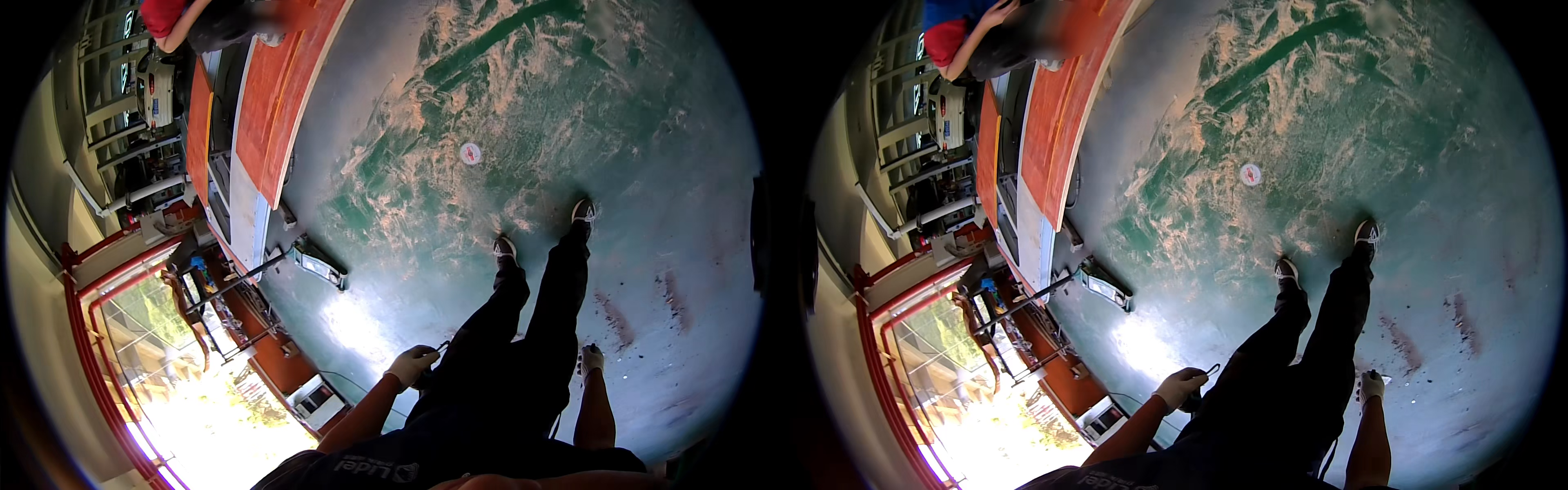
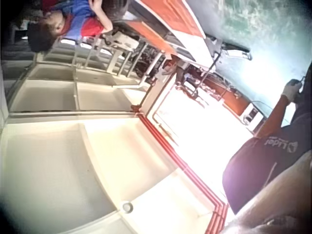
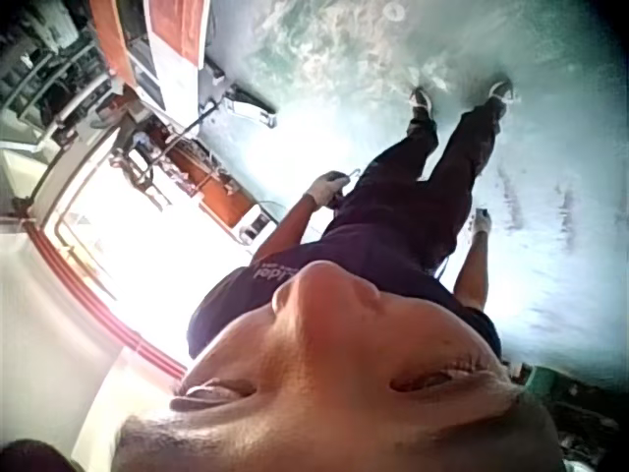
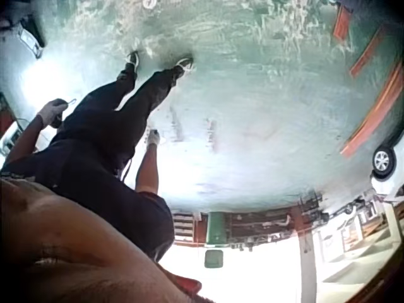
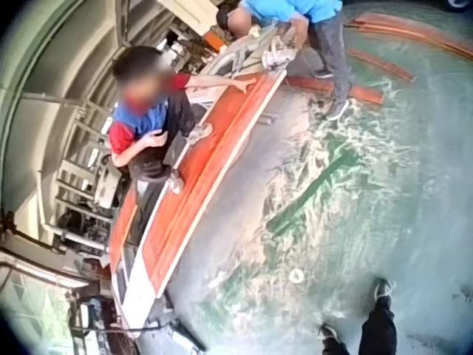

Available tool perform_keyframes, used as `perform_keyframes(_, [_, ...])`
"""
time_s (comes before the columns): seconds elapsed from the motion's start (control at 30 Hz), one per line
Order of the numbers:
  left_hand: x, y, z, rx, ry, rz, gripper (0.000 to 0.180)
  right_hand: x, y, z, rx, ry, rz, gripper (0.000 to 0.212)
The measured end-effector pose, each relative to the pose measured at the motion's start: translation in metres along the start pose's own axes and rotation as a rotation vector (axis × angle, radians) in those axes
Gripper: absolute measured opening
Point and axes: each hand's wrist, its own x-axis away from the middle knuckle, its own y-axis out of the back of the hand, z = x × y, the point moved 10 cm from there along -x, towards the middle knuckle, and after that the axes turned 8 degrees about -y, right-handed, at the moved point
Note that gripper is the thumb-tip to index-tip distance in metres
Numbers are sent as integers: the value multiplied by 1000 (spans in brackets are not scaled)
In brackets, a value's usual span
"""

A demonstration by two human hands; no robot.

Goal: The person assists two coworkers in a workshop by lifting and positioning a large red wooden board onto a white vehicle body. The person then uses a tape measure and a marker to measure and mark lines on the board while it is held in place by the coworkers.

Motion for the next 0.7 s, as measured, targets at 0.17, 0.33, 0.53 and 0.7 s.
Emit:
perform_keyframes(0.17, [-32,-69,-33,94,-12,85,53,-128,51,-43,-53,228,44,18])
perform_keyframes(0.33, [-31,-69,-62,33,-2,-2,51,-89,45,-26,33,165,-33,19])
perform_keyframes(0.53, [1,-74,-82,51,-144,-100,50,-19,127,86,-2,75,-137,13])
perform_keyframes(0.7, [24,-59,-69,96,-300,-158,55,135,154,275,-27,504,-164,20])
